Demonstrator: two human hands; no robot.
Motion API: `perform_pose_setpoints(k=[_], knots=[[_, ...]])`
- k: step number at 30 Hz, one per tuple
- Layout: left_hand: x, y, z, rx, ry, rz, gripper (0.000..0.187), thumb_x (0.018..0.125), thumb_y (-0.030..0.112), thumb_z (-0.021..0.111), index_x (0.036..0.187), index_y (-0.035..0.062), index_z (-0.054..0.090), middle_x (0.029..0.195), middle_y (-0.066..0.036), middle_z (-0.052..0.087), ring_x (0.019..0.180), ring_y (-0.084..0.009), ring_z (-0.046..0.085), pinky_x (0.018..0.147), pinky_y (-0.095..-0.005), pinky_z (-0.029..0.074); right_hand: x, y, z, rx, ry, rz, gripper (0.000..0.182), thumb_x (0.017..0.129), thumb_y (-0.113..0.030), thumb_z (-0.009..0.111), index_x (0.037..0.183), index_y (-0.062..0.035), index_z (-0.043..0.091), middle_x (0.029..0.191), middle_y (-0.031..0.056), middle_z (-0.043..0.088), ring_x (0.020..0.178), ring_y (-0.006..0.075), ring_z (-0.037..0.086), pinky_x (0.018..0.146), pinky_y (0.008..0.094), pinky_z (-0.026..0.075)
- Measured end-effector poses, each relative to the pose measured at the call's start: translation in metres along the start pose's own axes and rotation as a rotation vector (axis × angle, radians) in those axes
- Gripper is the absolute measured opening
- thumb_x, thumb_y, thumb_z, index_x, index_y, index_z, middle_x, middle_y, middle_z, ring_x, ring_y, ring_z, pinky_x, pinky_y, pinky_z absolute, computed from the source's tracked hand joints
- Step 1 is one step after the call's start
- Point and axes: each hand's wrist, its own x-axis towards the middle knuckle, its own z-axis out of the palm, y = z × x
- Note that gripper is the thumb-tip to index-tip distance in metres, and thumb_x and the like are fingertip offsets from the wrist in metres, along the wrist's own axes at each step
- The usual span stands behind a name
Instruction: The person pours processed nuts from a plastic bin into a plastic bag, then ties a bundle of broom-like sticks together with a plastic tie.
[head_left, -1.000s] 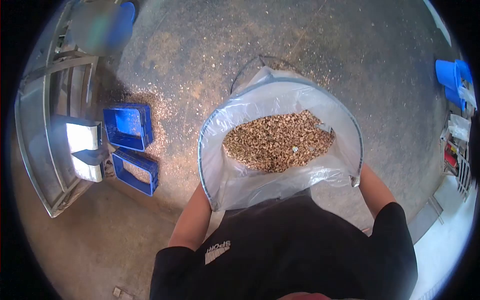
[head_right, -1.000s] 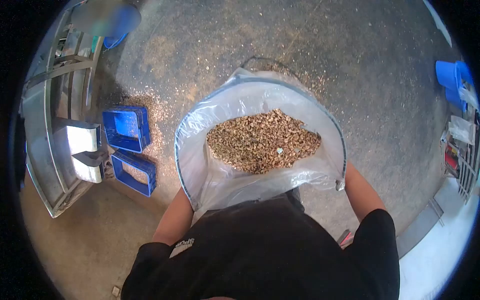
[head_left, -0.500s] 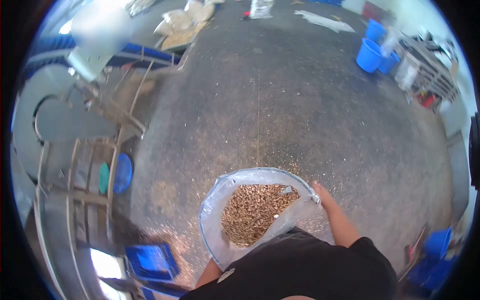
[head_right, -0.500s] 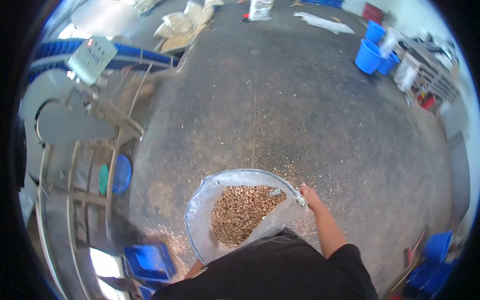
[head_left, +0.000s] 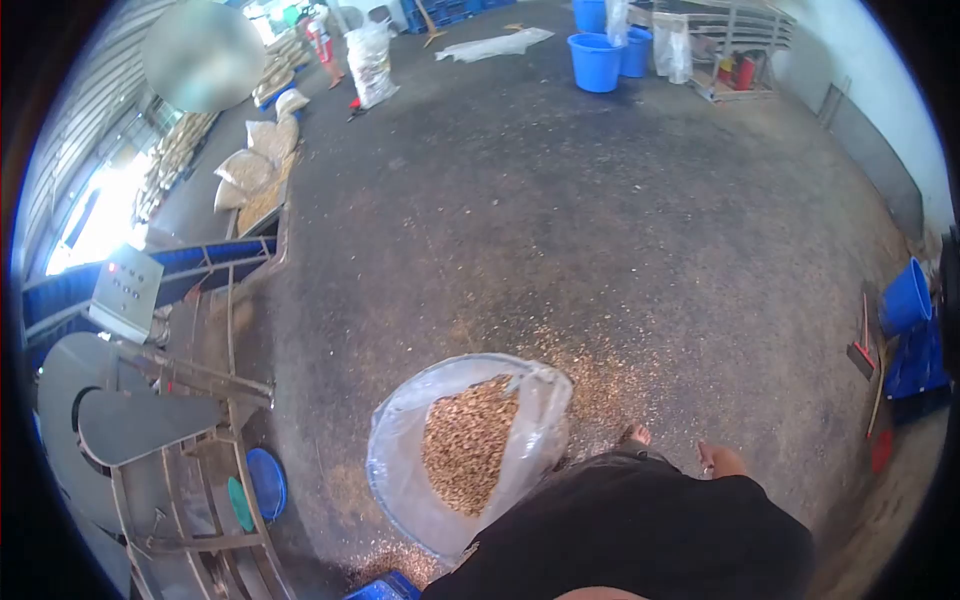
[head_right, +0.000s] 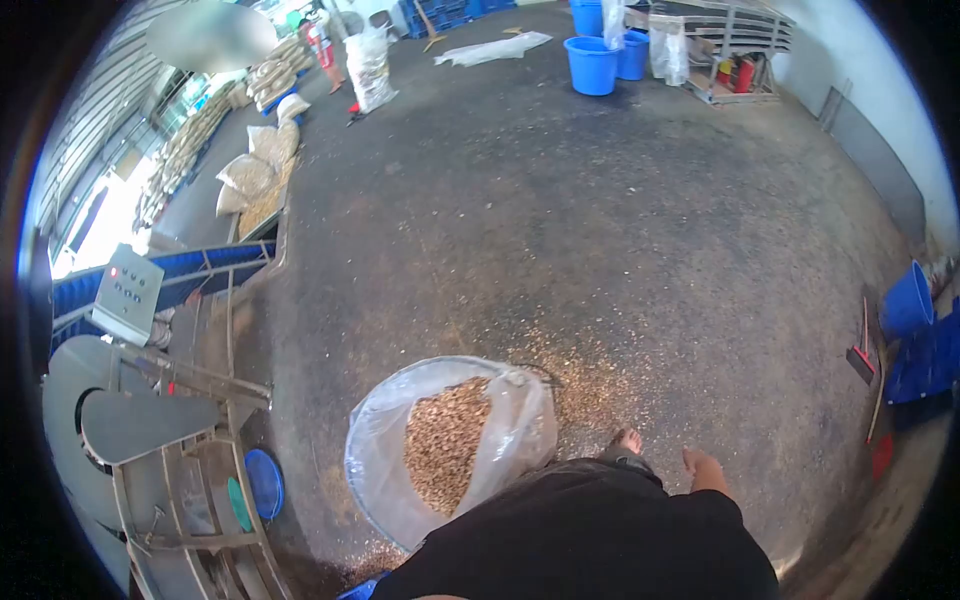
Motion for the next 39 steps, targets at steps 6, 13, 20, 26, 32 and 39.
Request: perform_pose_setpoints(k=[6, 13, 20, 26, 32, 39], knots=[[0.018, 0.072, 0.084, 0.174, -0.070, 0.042, 0.043, 0.093, 0.030, 0.057, 0.125, 0.0013, 0.059, 0.108, -0.017, 0.066, 0.100, -0.0292, 0.064, 0.087, -0.0419, 0.053, 0.065, -0.018, -0.029, 0.217, 0.150, -0.375, 0.069, 0.096, -0.061, 0.035, 0.119, -0.0037, 0.065, 0.123, 0.0215, 0.063, 0.119, 0.0370, 0.057, 0.102, 0.0482, 0.040], [0.020, 0.167, 0.208, 0.407, -0.189, 0.161, 0.042, 0.093, 0.030, 0.057, 0.124, 0.0011, 0.060, 0.107, -0.017, 0.066, 0.099, -0.0296, 0.065, 0.086, -0.0427, 0.053, 0.152, 0.018, -0.063, 0.221, 0.116, -0.561, 0.067, 0.093, -0.060, 0.043, 0.122, -0.0022, 0.063, 0.126, 0.0233, 0.061, 0.121, 0.0366, 0.056, 0.101, 0.0467, 0.042], [0.023, 0.231, 0.286, 0.553, -0.298, 0.211, 0.041, 0.093, 0.029, 0.057, 0.123, 0.0009, 0.060, 0.105, -0.017, 0.067, 0.099, -0.0300, 0.065, 0.085, -0.0435, 0.054, 0.224, 0.099, -0.061, 0.260, 0.029, -0.346, 0.066, 0.090, -0.058, 0.048, 0.120, -0.0016, 0.064, 0.124, 0.0240, 0.061, 0.119, 0.0377, 0.057, 0.100, 0.0458, 0.044], [0.065, 0.276, 0.320, 0.600, -0.349, 0.166, 0.040, 0.093, 0.029, 0.057, 0.122, 0.0007, 0.061, 0.104, -0.017, 0.067, 0.098, -0.0304, 0.065, 0.084, -0.0442, 0.054, 0.190, 0.131, -0.078, 0.267, 0.165, -0.305, 0.061, 0.092, -0.054, 0.048, 0.116, -0.0010, 0.065, 0.113, 0.0184, 0.065, 0.107, 0.0342, 0.061, 0.095, 0.0434, 0.046], [0.132, 0.332, 0.365, 0.608, -0.425, 0.140, 0.040, 0.093, 0.029, 0.057, 0.121, 0.0006, 0.062, 0.103, -0.018, 0.068, 0.098, -0.0307, 0.065, 0.083, -0.0449, 0.054, 0.254, 0.104, -0.093, 0.223, 0.044, -0.378, 0.054, 0.093, -0.050, 0.048, 0.110, -0.0022, 0.068, 0.105, 0.0149, 0.070, 0.093, 0.0289, 0.067, 0.085, 0.0406, 0.051], [0.225, 0.409, 0.396, 0.855, -0.680, 0.393, 0.039, 0.093, 0.028, 0.057, 0.120, 0.0004, 0.063, 0.102, -0.018, 0.068, 0.098, -0.0312, 0.066, 0.082, -0.0457, 0.054, 0.262, 0.054, -0.213, 0.438, -0.038, -0.297, 0.049, 0.095, -0.047, 0.048, 0.111, -0.0053, 0.067, 0.097, 0.0072, 0.071, 0.083, 0.0220, 0.065, 0.075, 0.0390, 0.053]])
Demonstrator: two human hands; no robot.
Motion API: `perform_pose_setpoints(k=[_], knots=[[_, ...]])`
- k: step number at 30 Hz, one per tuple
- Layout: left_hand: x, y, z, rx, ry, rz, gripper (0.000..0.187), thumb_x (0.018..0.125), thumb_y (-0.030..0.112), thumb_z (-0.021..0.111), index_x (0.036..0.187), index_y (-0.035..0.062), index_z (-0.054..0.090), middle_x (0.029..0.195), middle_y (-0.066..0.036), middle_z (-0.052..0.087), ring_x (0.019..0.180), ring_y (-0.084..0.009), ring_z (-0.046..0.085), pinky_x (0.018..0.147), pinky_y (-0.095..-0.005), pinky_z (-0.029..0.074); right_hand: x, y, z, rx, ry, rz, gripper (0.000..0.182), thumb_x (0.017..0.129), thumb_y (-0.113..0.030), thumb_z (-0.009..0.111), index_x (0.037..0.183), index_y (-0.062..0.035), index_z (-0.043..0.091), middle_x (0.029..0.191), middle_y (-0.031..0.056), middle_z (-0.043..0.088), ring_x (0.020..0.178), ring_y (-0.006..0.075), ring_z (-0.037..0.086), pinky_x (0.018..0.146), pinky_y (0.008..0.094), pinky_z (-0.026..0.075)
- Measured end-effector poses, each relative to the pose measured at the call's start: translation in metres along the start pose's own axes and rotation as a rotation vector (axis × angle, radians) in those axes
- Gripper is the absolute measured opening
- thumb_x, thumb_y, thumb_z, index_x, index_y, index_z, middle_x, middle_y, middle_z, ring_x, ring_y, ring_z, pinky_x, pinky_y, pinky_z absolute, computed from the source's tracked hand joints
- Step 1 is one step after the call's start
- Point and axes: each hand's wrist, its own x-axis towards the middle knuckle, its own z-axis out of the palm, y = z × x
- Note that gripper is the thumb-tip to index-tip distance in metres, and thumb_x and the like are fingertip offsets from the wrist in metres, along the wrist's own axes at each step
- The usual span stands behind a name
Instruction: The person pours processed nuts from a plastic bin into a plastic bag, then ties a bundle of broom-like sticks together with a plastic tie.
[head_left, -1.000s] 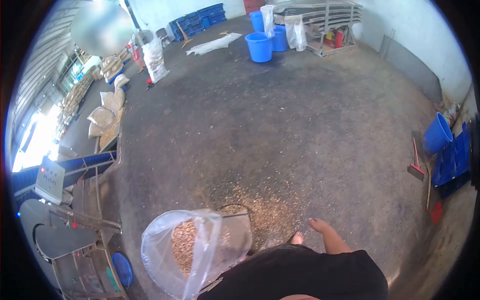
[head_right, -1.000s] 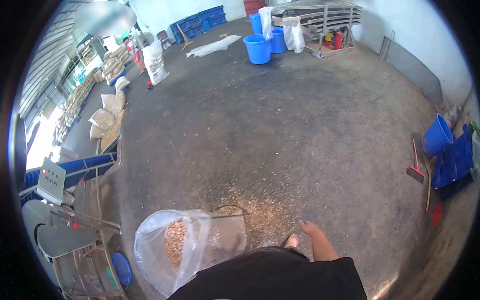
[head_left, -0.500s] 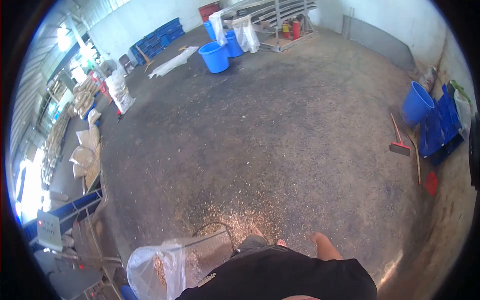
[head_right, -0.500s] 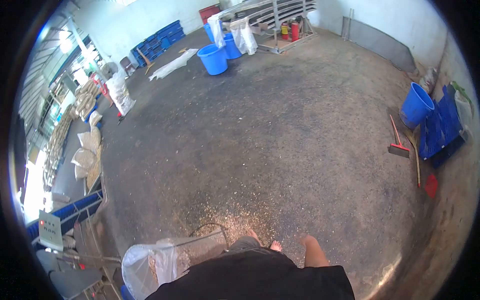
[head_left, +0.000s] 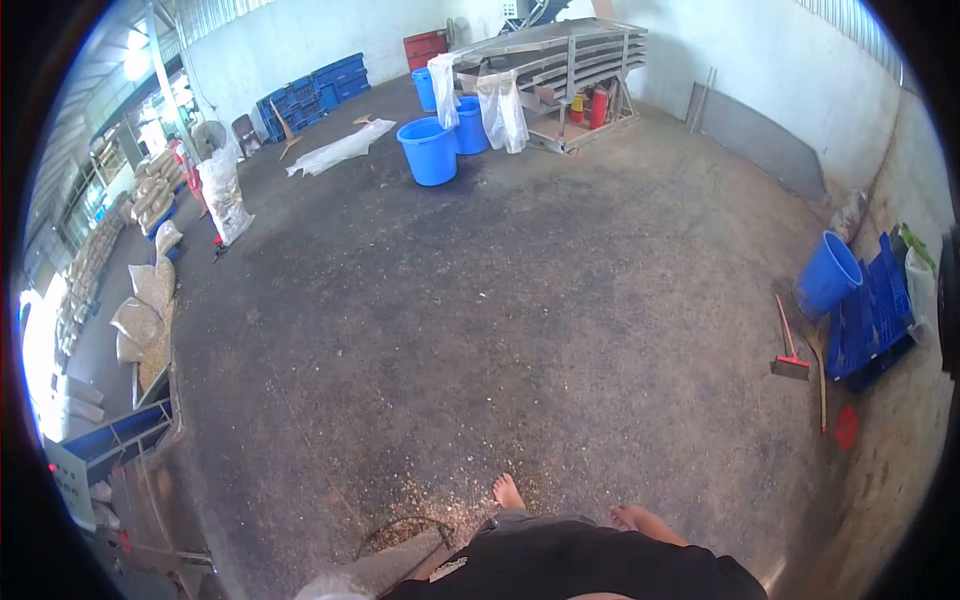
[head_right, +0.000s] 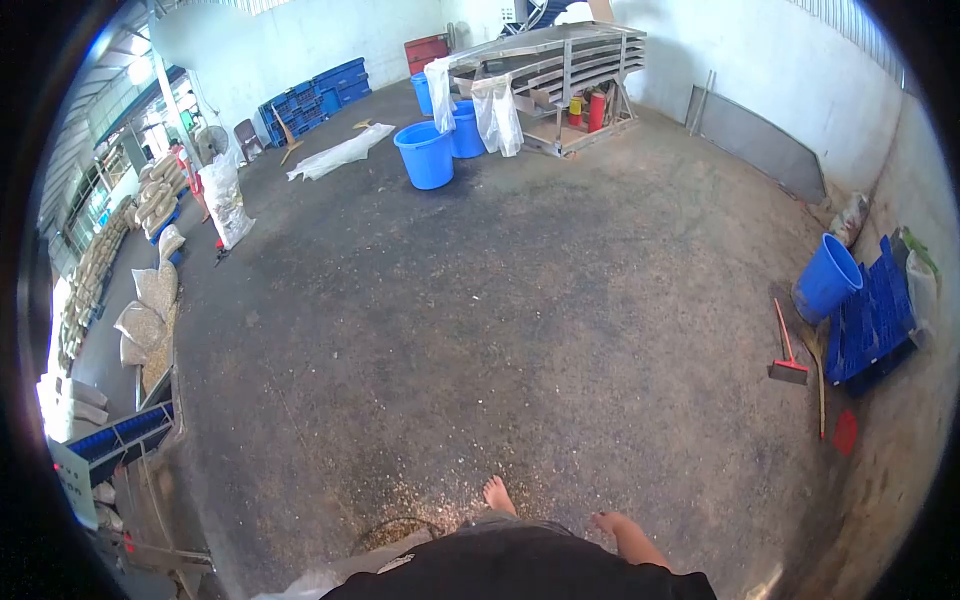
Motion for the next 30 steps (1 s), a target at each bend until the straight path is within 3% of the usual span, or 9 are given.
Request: perform_pose_setpoints(k=[4, 7, 10, 16, 18, 21, 23, 27, 30], knots=[[0.047, -0.017, -0.058, 0.786, -0.051, 0.537, 0.038, 0.093, 0.028, 0.057, 0.119, 0.0003, 0.063, 0.101, -0.018, 0.068, 0.097, -0.0314, 0.066, 0.082, -0.0461, 0.055, -0.014, -0.077, -0.073, 0.098, 0.125, -0.044, 0.045, 0.097, -0.045, 0.048, 0.107, -0.0059, 0.067, 0.097, 0.0061, 0.070, 0.081, 0.0203, 0.065, 0.069, 0.0368, 0.052], [0.074, 0.007, -0.144, -0.198, -0.115, -0.294, 0.045, 0.091, 0.037, 0.053, 0.113, -0.0007, 0.066, 0.105, -0.022, 0.068, 0.104, -0.0378, 0.064, 0.091, -0.0484, 0.050, -0.008, -0.113, -0.100, 0.405, 0.282, -0.079, 0.045, 0.097, -0.045, 0.048, 0.108, -0.0057, 0.066, 0.095, 0.0075, 0.071, 0.080, 0.0201, 0.065, 0.067, 0.0356, 0.052], [0.099, 0.048, -0.212, 0.465, 0.130, -0.232, 0.050, 0.091, 0.042, 0.049, 0.112, 0.0001, 0.066, 0.115, -0.022, 0.065, 0.111, -0.0401, 0.060, 0.098, -0.0472, 0.046, -0.007, -0.138, -0.116, 0.375, 0.250, -0.046, 0.049, 0.095, -0.047, 0.050, 0.105, -0.0031, 0.067, 0.092, 0.0098, 0.070, 0.082, 0.0210, 0.065, 0.075, 0.0360, 0.051], [0.152, 0.146, -0.301, 0.257, 0.290, -0.050, 0.044, 0.091, 0.040, 0.052, 0.110, 0.0032, 0.068, 0.115, -0.022, 0.066, 0.111, -0.0374, 0.061, 0.096, -0.0450, 0.046, 0.032, -0.106, -0.124, 0.201, -0.008, 0.111, 0.053, 0.093, -0.052, 0.051, 0.113, -0.0055, 0.067, 0.102, 0.0112, 0.069, 0.088, 0.0251, 0.065, 0.077, 0.0396, 0.052], [0.182, 0.162, -0.312, 0.140, 0.269, -0.067, 0.044, 0.092, 0.040, 0.051, 0.110, 0.0036, 0.067, 0.109, -0.022, 0.067, 0.107, -0.0385, 0.062, 0.093, -0.0447, 0.047, 0.111, 0.006, -0.082, 1.119, -0.272, -0.098, 0.052, 0.093, -0.051, 0.051, 0.117, -0.0067, 0.065, 0.107, 0.0117, 0.068, 0.090, 0.0271, 0.064, 0.081, 0.0394, 0.051], [0.203, 0.172, -0.325, -0.105, 0.096, -0.071, 0.045, 0.094, 0.043, 0.048, 0.104, 0.0027, 0.068, 0.094, -0.018, 0.071, 0.093, -0.0367, 0.067, 0.083, -0.0442, 0.051, 0.088, -0.095, -0.149, 0.551, -0.137, 0.260, 0.055, 0.091, -0.051, 0.053, 0.121, -0.0056, 0.063, 0.111, 0.0129, 0.068, 0.094, 0.0279, 0.063, 0.084, 0.0407, 0.051], [0.211, 0.156, -0.318, 0.102, 0.292, -0.014, 0.045, 0.096, 0.043, 0.047, 0.098, 0.0028, 0.067, 0.089, -0.012, 0.071, 0.081, -0.0290, 0.068, 0.073, -0.0423, 0.052, 0.124, -0.151, -0.200, 0.458, -0.163, 0.268, 0.058, 0.091, -0.052, 0.055, 0.123, -0.0048, 0.061, 0.113, 0.0138, 0.067, 0.097, 0.0284, 0.063, 0.086, 0.0416, 0.050], [0.198, 0.184, -0.361, -0.093, 0.258, -0.317, 0.044, 0.097, 0.042, 0.047, 0.099, 0.0026, 0.066, 0.090, -0.010, 0.070, 0.080, -0.0261, 0.067, 0.071, -0.0410, 0.052, 0.282, -0.240, -0.296, 0.218, -0.180, 0.117, 0.063, 0.089, -0.052, 0.057, 0.129, -0.0032, 0.058, 0.118, 0.0154, 0.066, 0.103, 0.0294, 0.063, 0.089, 0.0433, 0.049], [0.188, 0.204, -0.392, -0.213, 0.295, -0.460, 0.043, 0.097, 0.042, 0.048, 0.099, 0.0025, 0.065, 0.091, -0.009, 0.070, 0.079, -0.0240, 0.067, 0.069, -0.0400, 0.052, 0.283, -0.389, -0.395, 0.507, 0.035, -0.140, 0.070, 0.091, -0.062, 0.052, 0.134, -0.0067, 0.054, 0.125, 0.0130, 0.062, 0.113, 0.0305, 0.058, 0.095, 0.0470, 0.046]])
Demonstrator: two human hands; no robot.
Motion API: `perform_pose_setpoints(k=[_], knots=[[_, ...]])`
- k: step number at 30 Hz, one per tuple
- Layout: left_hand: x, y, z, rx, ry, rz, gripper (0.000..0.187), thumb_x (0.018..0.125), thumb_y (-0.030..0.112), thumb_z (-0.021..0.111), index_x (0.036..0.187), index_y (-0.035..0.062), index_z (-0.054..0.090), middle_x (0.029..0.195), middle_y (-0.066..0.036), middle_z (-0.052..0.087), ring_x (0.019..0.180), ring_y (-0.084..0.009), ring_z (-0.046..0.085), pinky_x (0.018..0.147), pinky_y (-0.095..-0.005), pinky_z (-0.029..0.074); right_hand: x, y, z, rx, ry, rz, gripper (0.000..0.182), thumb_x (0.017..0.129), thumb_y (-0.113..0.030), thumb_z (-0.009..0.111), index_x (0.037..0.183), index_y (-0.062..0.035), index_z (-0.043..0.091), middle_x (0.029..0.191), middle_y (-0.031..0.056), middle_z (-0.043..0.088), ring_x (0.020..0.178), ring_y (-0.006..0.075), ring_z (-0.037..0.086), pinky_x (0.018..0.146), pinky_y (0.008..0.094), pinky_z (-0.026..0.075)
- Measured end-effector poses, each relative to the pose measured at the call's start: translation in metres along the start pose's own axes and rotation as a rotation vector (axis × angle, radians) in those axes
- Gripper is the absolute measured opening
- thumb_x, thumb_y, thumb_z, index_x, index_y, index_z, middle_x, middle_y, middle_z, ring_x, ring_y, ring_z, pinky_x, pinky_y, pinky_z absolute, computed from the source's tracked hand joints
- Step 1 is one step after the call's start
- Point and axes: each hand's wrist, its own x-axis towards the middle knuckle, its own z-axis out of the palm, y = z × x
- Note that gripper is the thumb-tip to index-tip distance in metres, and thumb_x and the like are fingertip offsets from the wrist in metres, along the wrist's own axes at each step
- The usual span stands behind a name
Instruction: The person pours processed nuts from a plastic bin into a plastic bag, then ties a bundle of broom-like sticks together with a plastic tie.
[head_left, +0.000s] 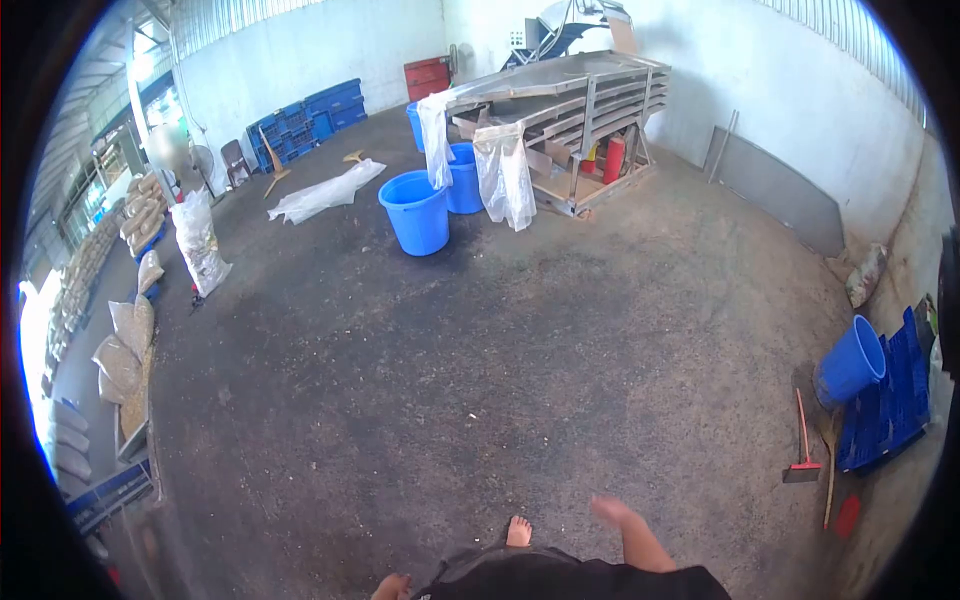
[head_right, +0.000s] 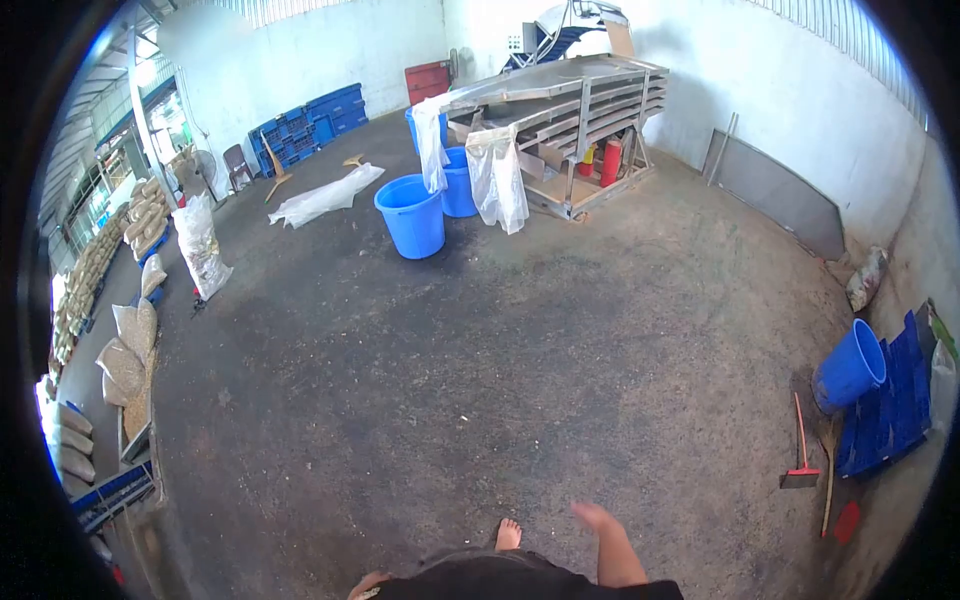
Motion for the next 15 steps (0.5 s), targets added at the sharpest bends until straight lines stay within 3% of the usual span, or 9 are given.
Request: perform_pose_setpoints(k=[1, 4, 5, 7, 8, 9, 11, 13, 15], knots=[[-0.004, 0.010, -0.006, -0.056, 0.007, -0.027, 0.043, 0.097, 0.041, 0.048, 0.099, 0.0025, 0.065, 0.091, -0.009, 0.070, 0.078, -0.0232, 0.067, 0.068, -0.0397, 0.052, 0.012, -0.050, -0.007, 0.106, -0.124, -0.109, 0.072, 0.091, -0.061, 0.053, 0.138, -0.0067, 0.049, 0.133, 0.0127, 0.057, 0.120, 0.0299, 0.055, 0.101, 0.0474, 0.042], [0.023, 0.044, -0.015, -0.340, -0.015, -0.007, 0.040, 0.098, 0.039, 0.048, 0.103, 0.0022, 0.063, 0.094, -0.009, 0.070, 0.078, -0.0228, 0.067, 0.067, -0.0389, 0.052, 0.002, -0.187, -0.001, 0.322, -0.181, -0.235, 0.066, 0.092, -0.061, 0.051, 0.132, -0.0079, 0.054, 0.128, 0.0093, 0.059, 0.116, 0.0250, 0.056, 0.096, 0.0442, 0.045], [0.043, 0.051, -0.015, -0.558, -0.041, 0.024, 0.038, 0.099, 0.037, 0.048, 0.107, 0.0019, 0.062, 0.096, -0.010, 0.069, 0.078, -0.0232, 0.067, 0.065, -0.0383, 0.052, 0.009, -0.212, 0.005, 0.323, -0.179, -0.232, 0.066, 0.092, -0.061, 0.051, 0.132, -0.0079, 0.054, 0.128, 0.0093, 0.059, 0.116, 0.0250, 0.056, 0.096, 0.0442, 0.045], [0.064, 0.086, -0.019, -0.534, -0.044, 0.028, 0.037, 0.099, 0.035, 0.048, 0.108, 0.0018, 0.061, 0.094, -0.009, 0.069, 0.077, -0.0226, 0.066, 0.064, -0.0382, 0.052, 0.027, -0.245, 0.013, 0.147, -0.221, -0.311, 0.063, 0.092, -0.062, 0.050, 0.125, -0.0088, 0.059, 0.123, 0.0092, 0.062, 0.112, 0.0248, 0.058, 0.095, 0.0402, 0.046], [0.073, 0.101, -0.023, -0.509, -0.046, 0.027, 0.036, 0.099, 0.034, 0.048, 0.109, 0.0017, 0.060, 0.092, -0.009, 0.069, 0.076, -0.0220, 0.066, 0.064, -0.0380, 0.052, 0.039, -0.250, 0.017, 0.151, -0.223, -0.301, 0.063, 0.092, -0.062, 0.050, 0.125, -0.0088, 0.059, 0.123, 0.0092, 0.062, 0.112, 0.0248, 0.058, 0.095, 0.0402, 0.046], [0.081, 0.114, -0.029, -0.295, -0.055, 0.230, 0.035, 0.099, 0.033, 0.048, 0.109, 0.0017, 0.060, 0.092, -0.009, 0.069, 0.076, -0.0213, 0.065, 0.064, -0.0386, 0.052, 0.059, -0.250, 0.022, -0.142, -0.260, -0.278, 0.065, 0.092, -0.064, 0.049, 0.123, -0.0080, 0.060, 0.121, 0.0101, 0.063, 0.111, 0.0251, 0.059, 0.095, 0.0392, 0.046], [0.102, 0.148, -0.042, -0.056, -0.130, 0.335, 0.036, 0.099, 0.034, 0.048, 0.110, 0.0014, 0.061, 0.091, -0.009, 0.068, 0.076, -0.0205, 0.065, 0.065, -0.0405, 0.052, 0.073, -0.251, 0.026, -0.721, -0.237, -0.238, 0.071, 0.090, -0.066, 0.047, 0.122, -0.0040, 0.062, 0.117, 0.0147, 0.065, 0.109, 0.0288, 0.061, 0.095, 0.0395, 0.045], [0.119, 0.172, -0.057, -0.042, -0.194, 0.223, 0.037, 0.099, 0.034, 0.048, 0.111, 0.0010, 0.061, 0.092, -0.009, 0.068, 0.077, -0.0206, 0.064, 0.066, -0.0417, 0.052, 0.108, -0.222, 0.020, -0.958, -0.328, -0.185, 0.070, 0.092, -0.062, 0.046, 0.127, -0.0034, 0.059, 0.123, 0.0192, 0.063, 0.115, 0.0334, 0.058, 0.098, 0.0436, 0.043], [0.162, 0.193, -0.072, -0.227, -0.256, 0.175, 0.038, 0.099, 0.034, 0.049, 0.112, 0.0009, 0.062, 0.094, -0.011, 0.069, 0.082, -0.0213, 0.065, 0.070, -0.0426, 0.053, 0.163, -0.169, 0.007, -1.059, -0.252, -0.121, 0.065, 0.092, -0.057, 0.046, 0.130, -0.0050, 0.058, 0.129, 0.0196, 0.060, 0.121, 0.0361, 0.055, 0.102, 0.0452, 0.041]])
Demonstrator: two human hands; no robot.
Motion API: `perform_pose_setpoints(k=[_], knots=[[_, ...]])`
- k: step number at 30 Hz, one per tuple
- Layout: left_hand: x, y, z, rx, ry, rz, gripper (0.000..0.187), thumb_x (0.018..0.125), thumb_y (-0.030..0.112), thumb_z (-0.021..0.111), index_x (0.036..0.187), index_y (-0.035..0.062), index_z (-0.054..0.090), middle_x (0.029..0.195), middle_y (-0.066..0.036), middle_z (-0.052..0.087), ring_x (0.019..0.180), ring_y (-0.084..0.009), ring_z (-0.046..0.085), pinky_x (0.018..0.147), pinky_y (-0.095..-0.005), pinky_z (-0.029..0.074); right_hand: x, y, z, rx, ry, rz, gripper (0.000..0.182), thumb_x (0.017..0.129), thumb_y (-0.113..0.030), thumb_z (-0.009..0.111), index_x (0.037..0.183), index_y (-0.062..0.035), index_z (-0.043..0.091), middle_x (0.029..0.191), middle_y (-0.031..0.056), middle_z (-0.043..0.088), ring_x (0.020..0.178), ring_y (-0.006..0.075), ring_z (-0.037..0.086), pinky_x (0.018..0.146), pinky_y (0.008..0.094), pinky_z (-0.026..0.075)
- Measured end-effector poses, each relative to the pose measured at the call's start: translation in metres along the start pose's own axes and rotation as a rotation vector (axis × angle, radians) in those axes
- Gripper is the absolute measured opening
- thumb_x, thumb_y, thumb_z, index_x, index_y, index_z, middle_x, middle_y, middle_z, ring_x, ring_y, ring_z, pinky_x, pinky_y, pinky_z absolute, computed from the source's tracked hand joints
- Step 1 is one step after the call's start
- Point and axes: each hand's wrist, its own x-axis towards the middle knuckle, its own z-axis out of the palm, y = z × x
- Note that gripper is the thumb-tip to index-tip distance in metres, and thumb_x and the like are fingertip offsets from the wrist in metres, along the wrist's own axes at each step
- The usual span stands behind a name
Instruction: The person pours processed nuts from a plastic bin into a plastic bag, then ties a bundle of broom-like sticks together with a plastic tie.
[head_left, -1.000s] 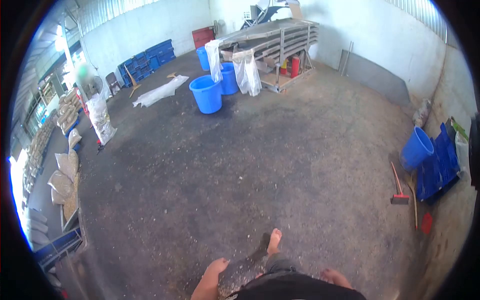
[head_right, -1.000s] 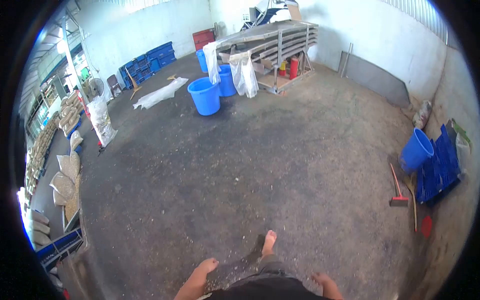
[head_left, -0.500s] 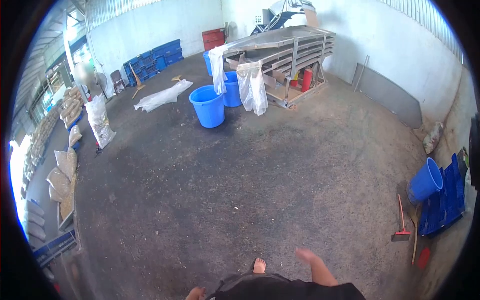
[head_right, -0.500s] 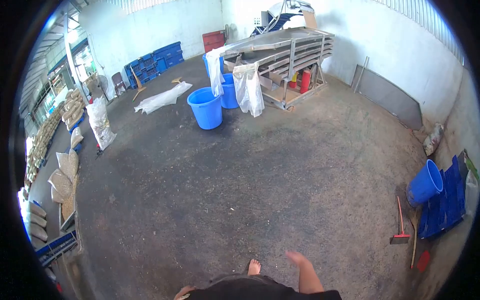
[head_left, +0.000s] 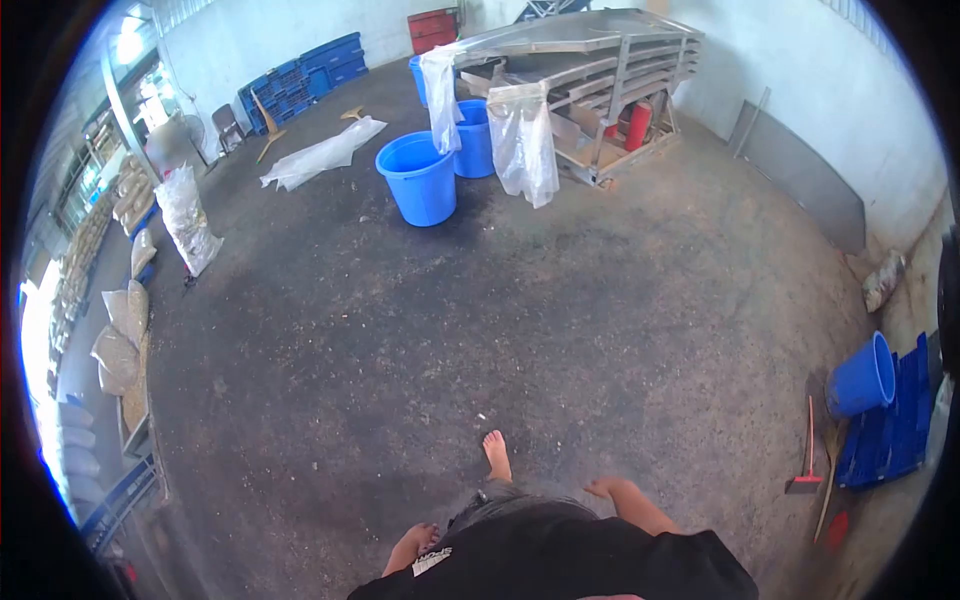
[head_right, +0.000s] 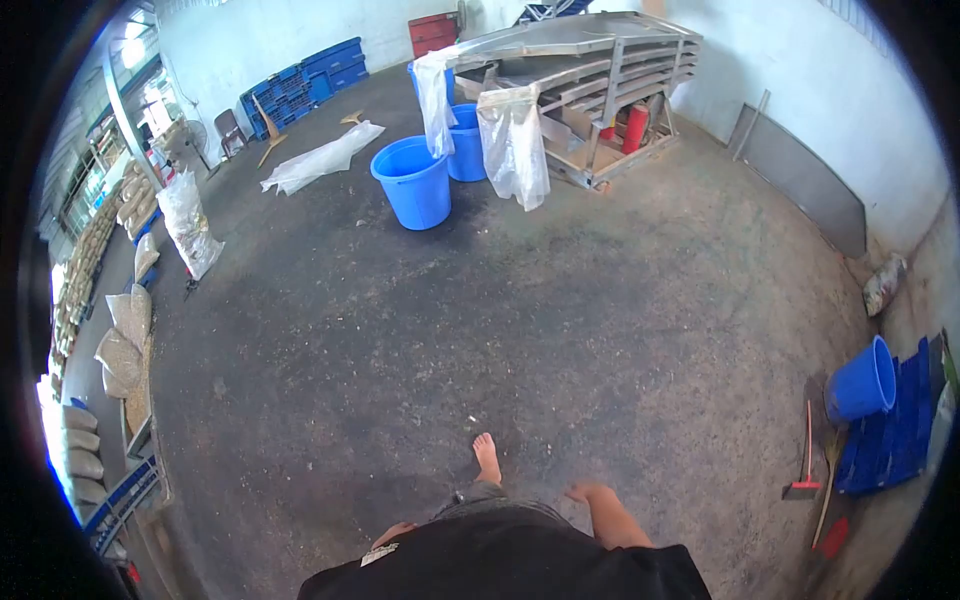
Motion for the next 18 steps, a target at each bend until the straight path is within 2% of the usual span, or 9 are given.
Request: perform_pose_setpoints(k=[2, 6, 7, 9, 10, 11, 13, 15, 18], knots=[[0.026, 0.019, -0.027, 0.019, -0.022, -0.048, 0.036, 0.095, 0.033, 0.052, 0.110, 0.0018, 0.063, 0.093, -0.012, 0.069, 0.081, -0.0222, 0.066, 0.070, -0.0427, 0.053, -0.054, -0.010, -0.046, 0.367, -0.169, 0.228, 0.062, 0.093, -0.055, 0.044, 0.129, -0.0075, 0.060, 0.129, 0.0164, 0.061, 0.122, 0.0347, 0.055, 0.102, 0.0457, 0.041], [0.084, 0.083, -0.109, 0.335, -0.072, -0.091, 0.033, 0.088, 0.031, 0.058, 0.105, 0.0038, 0.065, 0.091, -0.013, 0.070, 0.081, -0.0241, 0.066, 0.071, -0.0428, 0.053, -0.103, -0.004, -0.100, 0.794, 0.057, 0.468, 0.053, 0.095, -0.049, 0.044, 0.126, -0.0084, 0.059, 0.120, 0.0126, 0.065, 0.104, 0.0311, 0.064, 0.086, 0.0496, 0.049], [0.105, 0.104, -0.133, 0.644, -0.146, -0.025, 0.033, 0.086, 0.030, 0.059, 0.104, 0.0043, 0.066, 0.091, -0.013, 0.070, 0.080, -0.0246, 0.067, 0.071, -0.0429, 0.053, -0.106, -0.010, -0.113, 0.794, 0.055, 0.473, 0.053, 0.095, -0.049, 0.044, 0.126, -0.0084, 0.059, 0.120, 0.0126, 0.065, 0.104, 0.0311, 0.064, 0.086, 0.0496, 0.049], [0.146, 0.163, -0.179, 1.331, -0.305, 0.188, 0.032, 0.082, 0.029, 0.063, 0.102, 0.0053, 0.067, 0.090, -0.014, 0.070, 0.080, -0.0255, 0.067, 0.071, -0.0429, 0.054, -0.103, -0.016, -0.135, 0.835, 0.285, 0.653, 0.052, 0.097, -0.049, 0.042, 0.106, -0.0063, 0.069, 0.104, 0.0155, 0.070, 0.103, 0.0296, 0.065, 0.090, 0.0398, 0.047], [0.166, 0.194, -0.198, 1.418, -0.302, 0.198, 0.031, 0.080, 0.029, 0.064, 0.101, 0.0057, 0.067, 0.090, -0.014, 0.071, 0.080, -0.0260, 0.067, 0.072, -0.0430, 0.054, -0.090, -0.012, -0.143, 0.836, 0.279, 0.652, 0.052, 0.097, -0.049, 0.042, 0.106, -0.0063, 0.069, 0.104, 0.0155, 0.070, 0.103, 0.0296, 0.065, 0.090, 0.0398, 0.047], [0.183, 0.228, -0.215, 1.408, -0.271, 0.161, 0.031, 0.078, 0.028, 0.066, 0.100, 0.0062, 0.068, 0.090, -0.015, 0.071, 0.080, -0.0264, 0.067, 0.072, -0.0430, 0.054, -0.073, -0.005, -0.149, 0.896, 0.253, 0.636, 0.049, 0.096, -0.049, 0.043, 0.110, -0.0078, 0.065, 0.106, 0.0116, 0.069, 0.099, 0.0288, 0.064, 0.083, 0.0437, 0.048], [0.191, 0.303, -0.228, 0.213, 0.165, -0.067, 0.034, 0.087, 0.032, 0.059, 0.102, 0.0021, 0.066, 0.080, -0.014, 0.070, 0.067, -0.0214, 0.065, 0.060, -0.0391, 0.051, -0.031, -0.005, -0.162, 0.957, 0.218, 0.616, 0.048, 0.096, -0.049, 0.044, 0.114, -0.0093, 0.062, 0.108, 0.0078, 0.068, 0.095, 0.0280, 0.064, 0.077, 0.0476, 0.050], [0.200, 0.381, -0.232, 0.163, 0.185, 0.071, 0.039, 0.093, 0.036, 0.053, 0.102, -0.0010, 0.064, 0.076, -0.014, 0.068, 0.065, -0.0212, 0.065, 0.057, -0.0379, 0.050, 0.007, -0.016, -0.178, 1.239, 0.270, 0.495, 0.044, 0.096, -0.047, 0.044, 0.109, -0.0098, 0.064, 0.104, 0.0081, 0.068, 0.088, 0.0274, 0.064, 0.073, 0.0480, 0.049], [0.248, 0.468, -0.231, 0.420, 0.263, 0.181, 0.040, 0.096, 0.038, 0.051, 0.105, 0.0010, 0.063, 0.077, -0.011, 0.068, 0.064, -0.0222, 0.064, 0.057, -0.0354, 0.049, 0.071, -0.025, -0.223, 1.201, 0.234, 0.344, 0.050, 0.096, -0.050, 0.043, 0.113, -0.0081, 0.063, 0.110, 0.0111, 0.066, 0.095, 0.0285, 0.063, 0.080, 0.0468, 0.048]])
